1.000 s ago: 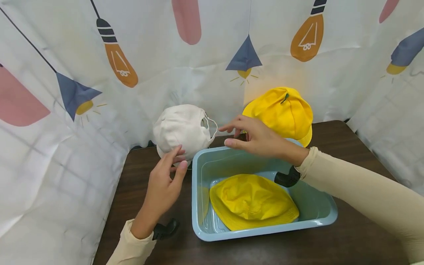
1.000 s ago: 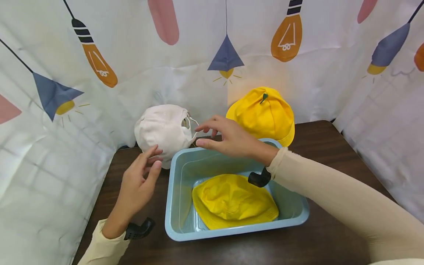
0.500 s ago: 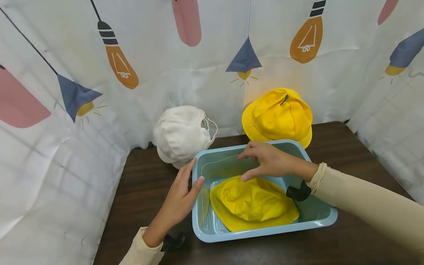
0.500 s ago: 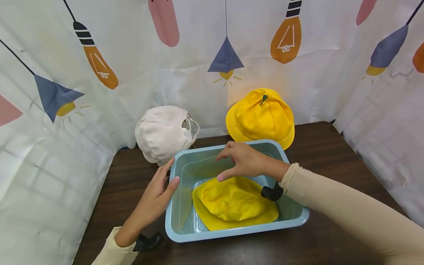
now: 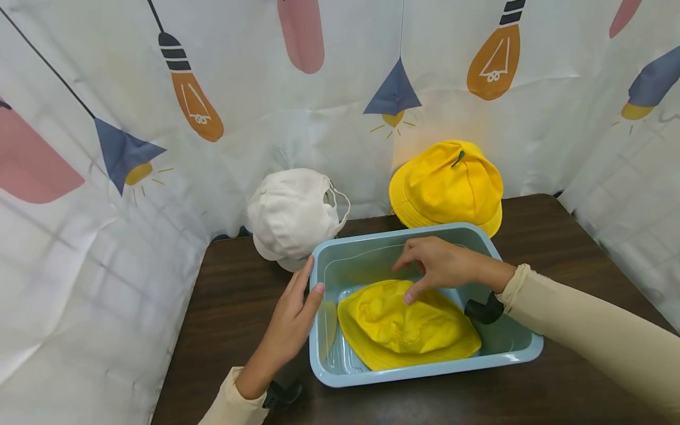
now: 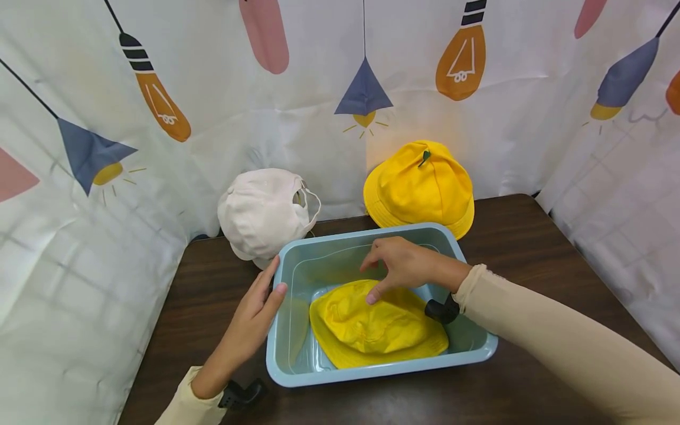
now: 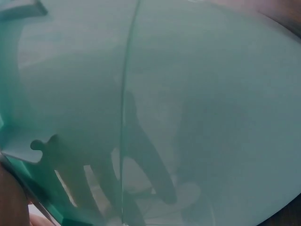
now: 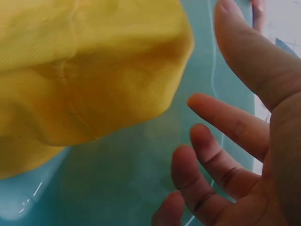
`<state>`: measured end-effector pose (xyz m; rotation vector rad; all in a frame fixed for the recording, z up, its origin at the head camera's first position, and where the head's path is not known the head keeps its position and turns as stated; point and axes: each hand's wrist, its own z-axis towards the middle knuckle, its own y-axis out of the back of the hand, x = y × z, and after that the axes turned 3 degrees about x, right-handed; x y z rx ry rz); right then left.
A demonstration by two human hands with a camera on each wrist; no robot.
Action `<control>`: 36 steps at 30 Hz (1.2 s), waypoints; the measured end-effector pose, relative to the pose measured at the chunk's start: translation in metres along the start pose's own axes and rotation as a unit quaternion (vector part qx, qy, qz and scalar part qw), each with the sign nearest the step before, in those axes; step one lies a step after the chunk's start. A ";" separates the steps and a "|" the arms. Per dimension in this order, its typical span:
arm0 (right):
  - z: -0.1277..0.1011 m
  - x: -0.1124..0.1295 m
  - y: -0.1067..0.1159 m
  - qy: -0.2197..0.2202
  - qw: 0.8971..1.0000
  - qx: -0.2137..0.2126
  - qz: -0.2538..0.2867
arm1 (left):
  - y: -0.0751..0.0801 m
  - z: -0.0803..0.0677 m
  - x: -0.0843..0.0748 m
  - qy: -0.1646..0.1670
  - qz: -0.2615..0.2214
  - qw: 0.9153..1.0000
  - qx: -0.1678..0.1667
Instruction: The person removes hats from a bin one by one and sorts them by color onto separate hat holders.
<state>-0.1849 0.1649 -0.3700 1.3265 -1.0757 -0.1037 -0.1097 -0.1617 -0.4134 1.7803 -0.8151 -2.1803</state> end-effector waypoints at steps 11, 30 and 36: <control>0.006 -0.007 -0.002 0.000 0.998 0.058 -0.004 | 0.002 0.003 -0.001 0.004 0.002 1.000 -0.006; 0.003 -0.008 -0.008 0.109 0.994 -0.010 0.021 | -0.002 -0.002 -0.002 -0.001 -0.007 1.000 -0.012; 0.002 -0.005 -0.006 0.111 0.993 -0.024 0.042 | -0.003 -0.001 -0.001 -0.006 -0.005 1.000 -0.012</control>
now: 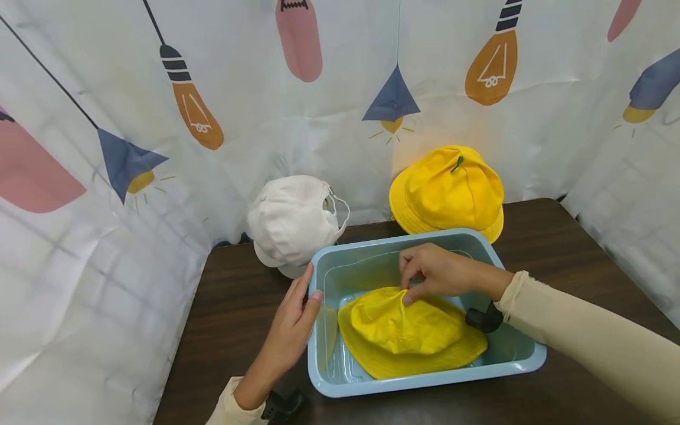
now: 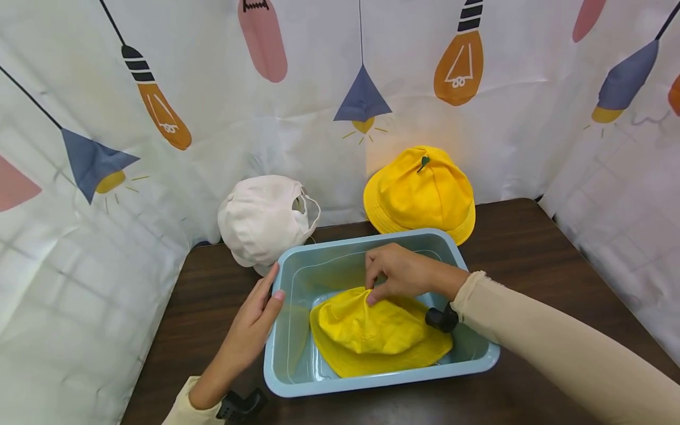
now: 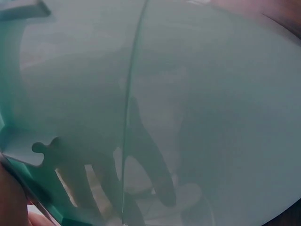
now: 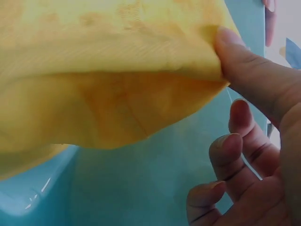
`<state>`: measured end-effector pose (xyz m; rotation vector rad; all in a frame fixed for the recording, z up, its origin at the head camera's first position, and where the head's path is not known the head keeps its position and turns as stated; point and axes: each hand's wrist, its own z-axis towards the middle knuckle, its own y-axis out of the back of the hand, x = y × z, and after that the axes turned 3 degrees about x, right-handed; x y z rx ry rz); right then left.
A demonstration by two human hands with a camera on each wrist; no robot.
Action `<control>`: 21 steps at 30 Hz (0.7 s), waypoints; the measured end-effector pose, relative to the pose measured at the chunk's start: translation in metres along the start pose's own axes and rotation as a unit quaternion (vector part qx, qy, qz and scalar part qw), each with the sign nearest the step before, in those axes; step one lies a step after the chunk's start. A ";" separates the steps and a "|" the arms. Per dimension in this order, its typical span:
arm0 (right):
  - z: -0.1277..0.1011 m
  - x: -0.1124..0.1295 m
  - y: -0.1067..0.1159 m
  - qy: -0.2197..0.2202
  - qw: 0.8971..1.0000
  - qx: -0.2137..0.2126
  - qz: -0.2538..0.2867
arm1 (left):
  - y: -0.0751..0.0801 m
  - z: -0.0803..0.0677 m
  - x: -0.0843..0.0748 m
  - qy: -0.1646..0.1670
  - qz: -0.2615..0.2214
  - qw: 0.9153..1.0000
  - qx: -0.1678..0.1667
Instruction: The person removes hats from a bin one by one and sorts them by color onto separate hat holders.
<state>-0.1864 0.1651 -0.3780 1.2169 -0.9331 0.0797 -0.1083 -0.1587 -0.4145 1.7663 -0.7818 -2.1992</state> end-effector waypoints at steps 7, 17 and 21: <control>0.000 0.000 0.001 -0.005 1.000 -0.016 0.023 | 0.000 0.001 0.001 -0.005 -0.004 1.000 0.001; 0.002 -0.003 -0.001 0.003 0.998 -0.019 0.055 | 0.000 0.000 0.000 0.000 -0.006 1.000 0.006; 0.001 -0.004 0.001 0.014 0.997 -0.031 0.072 | 0.000 0.001 0.000 -0.001 -0.010 1.000 0.005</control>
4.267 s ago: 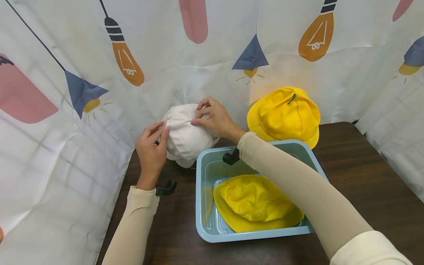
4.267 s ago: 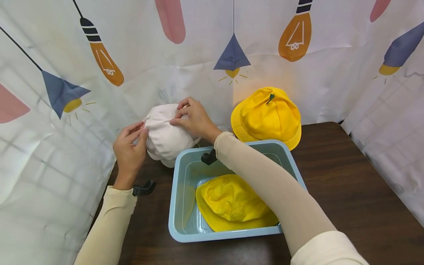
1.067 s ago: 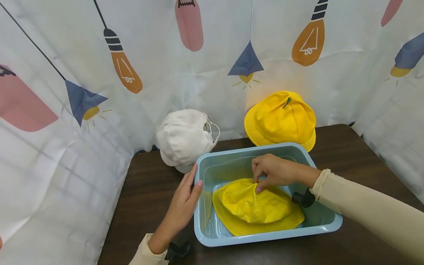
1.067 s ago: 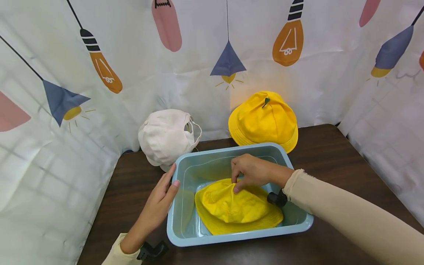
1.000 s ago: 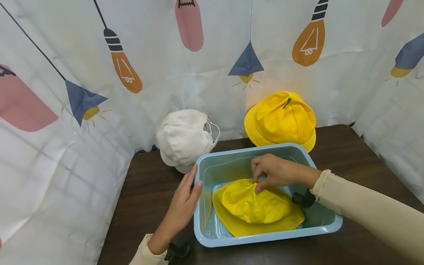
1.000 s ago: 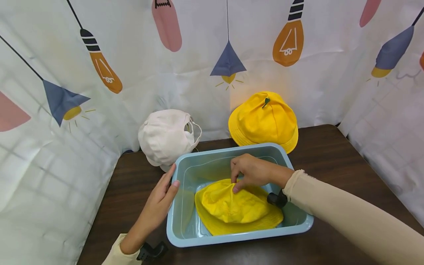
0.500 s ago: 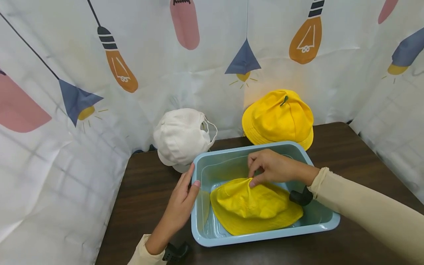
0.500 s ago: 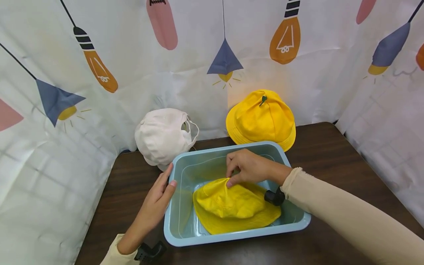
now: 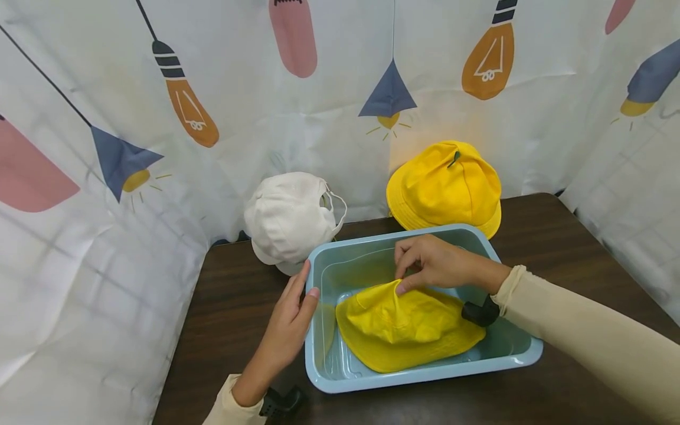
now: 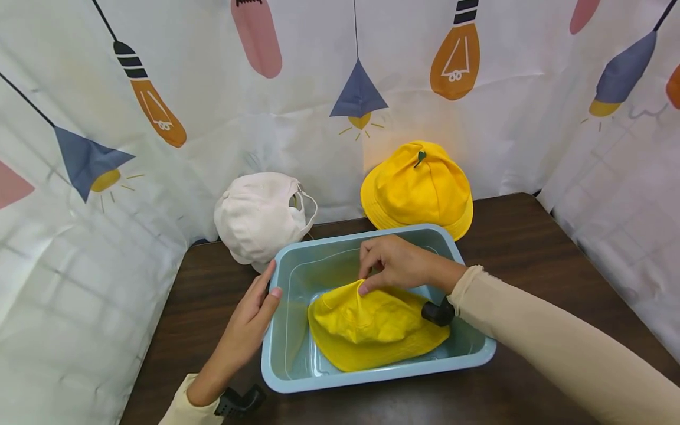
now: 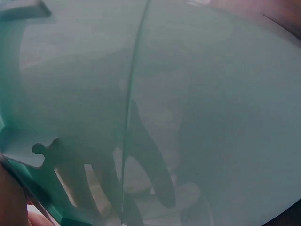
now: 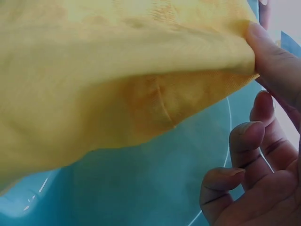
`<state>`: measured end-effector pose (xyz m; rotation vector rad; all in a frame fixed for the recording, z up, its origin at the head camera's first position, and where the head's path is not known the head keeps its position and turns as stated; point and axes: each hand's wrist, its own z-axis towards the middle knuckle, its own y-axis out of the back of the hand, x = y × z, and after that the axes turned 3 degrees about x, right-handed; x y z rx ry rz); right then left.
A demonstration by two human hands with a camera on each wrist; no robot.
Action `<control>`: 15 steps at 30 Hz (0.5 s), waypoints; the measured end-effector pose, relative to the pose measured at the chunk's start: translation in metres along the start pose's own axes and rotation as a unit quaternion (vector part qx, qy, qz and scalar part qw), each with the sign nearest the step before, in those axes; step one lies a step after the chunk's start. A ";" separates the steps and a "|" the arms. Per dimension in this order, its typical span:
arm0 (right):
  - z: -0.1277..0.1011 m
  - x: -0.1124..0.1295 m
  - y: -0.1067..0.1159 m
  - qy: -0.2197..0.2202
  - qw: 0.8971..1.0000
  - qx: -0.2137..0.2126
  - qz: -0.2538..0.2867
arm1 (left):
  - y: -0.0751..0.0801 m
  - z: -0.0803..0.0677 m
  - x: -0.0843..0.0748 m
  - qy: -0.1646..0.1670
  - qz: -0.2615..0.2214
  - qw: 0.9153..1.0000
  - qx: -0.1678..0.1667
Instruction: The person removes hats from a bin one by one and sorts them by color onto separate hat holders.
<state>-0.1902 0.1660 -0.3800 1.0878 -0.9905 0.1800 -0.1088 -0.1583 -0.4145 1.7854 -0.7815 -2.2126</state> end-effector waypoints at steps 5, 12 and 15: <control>0.000 0.000 0.000 0.011 1.000 -0.008 0.011 | 0.000 0.000 0.001 0.004 -0.002 1.000 0.003; -0.001 0.000 0.001 0.030 0.998 -0.037 0.037 | 0.000 -0.001 0.002 0.008 0.000 1.000 0.003; 0.000 0.001 0.002 0.033 0.997 -0.054 0.046 | 0.000 0.000 0.002 0.009 0.002 1.000 0.000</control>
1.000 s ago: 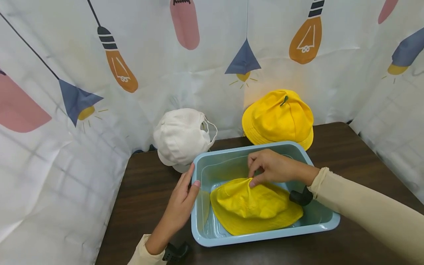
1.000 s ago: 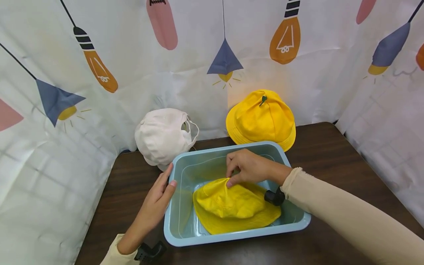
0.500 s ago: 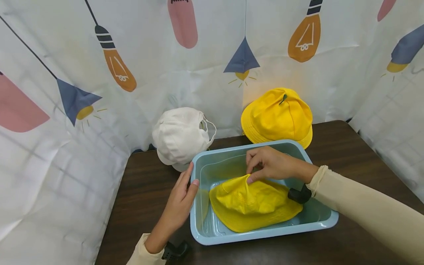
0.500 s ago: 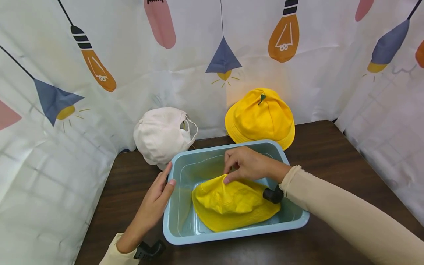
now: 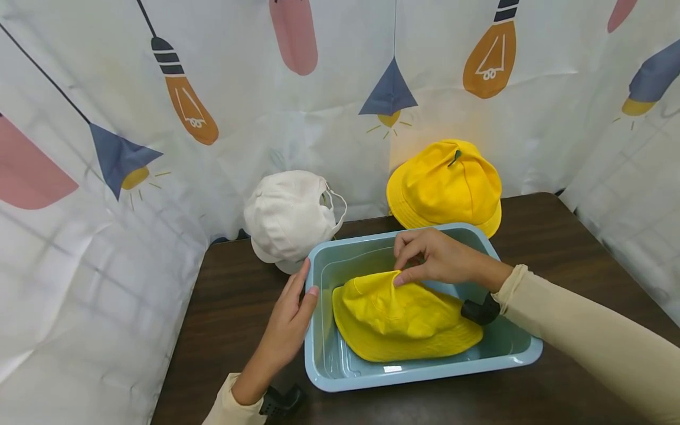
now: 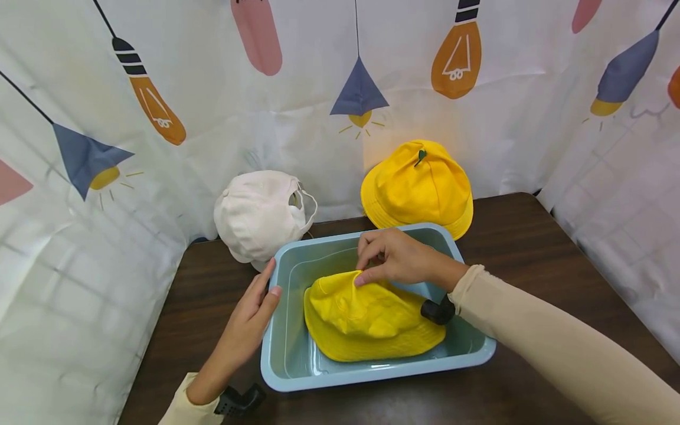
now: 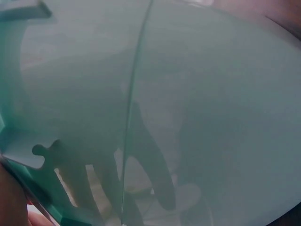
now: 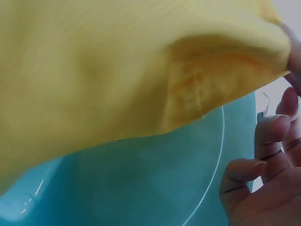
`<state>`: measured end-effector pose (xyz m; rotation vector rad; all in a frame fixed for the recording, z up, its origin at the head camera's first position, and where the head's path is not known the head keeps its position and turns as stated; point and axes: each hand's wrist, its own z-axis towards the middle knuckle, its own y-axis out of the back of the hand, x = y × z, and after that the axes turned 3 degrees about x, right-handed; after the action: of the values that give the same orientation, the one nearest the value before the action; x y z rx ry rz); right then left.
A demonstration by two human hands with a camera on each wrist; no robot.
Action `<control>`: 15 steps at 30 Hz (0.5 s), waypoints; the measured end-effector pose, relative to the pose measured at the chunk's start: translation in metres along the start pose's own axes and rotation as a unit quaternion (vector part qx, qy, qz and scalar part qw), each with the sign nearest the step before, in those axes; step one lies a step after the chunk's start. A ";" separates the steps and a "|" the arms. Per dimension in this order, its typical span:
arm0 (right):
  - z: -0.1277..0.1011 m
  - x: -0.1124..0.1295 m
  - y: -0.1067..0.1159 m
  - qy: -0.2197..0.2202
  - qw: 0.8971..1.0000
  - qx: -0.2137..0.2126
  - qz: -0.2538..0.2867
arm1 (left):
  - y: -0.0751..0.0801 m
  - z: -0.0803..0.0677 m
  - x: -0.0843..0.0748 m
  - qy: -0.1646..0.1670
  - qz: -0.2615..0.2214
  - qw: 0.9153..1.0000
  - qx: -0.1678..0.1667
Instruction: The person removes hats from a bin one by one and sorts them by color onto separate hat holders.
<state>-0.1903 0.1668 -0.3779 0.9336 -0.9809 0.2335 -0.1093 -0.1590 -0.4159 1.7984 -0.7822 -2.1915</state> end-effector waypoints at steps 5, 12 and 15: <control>0.001 0.003 0.001 0.003 1.000 -0.011 0.018 | 0.001 -0.001 0.000 0.003 0.000 1.000 -0.002; -0.001 0.007 0.003 0.012 0.999 -0.034 0.013 | 0.000 -0.001 0.000 0.001 -0.006 1.000 0.001; -0.001 0.009 0.005 0.009 0.999 -0.045 0.018 | 0.000 -0.001 0.000 0.001 -0.009 1.000 0.001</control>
<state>-0.1871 0.1690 -0.3678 0.8308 -0.9844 0.2257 -0.1088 -0.1595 -0.4158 1.8143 -0.7712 -2.2014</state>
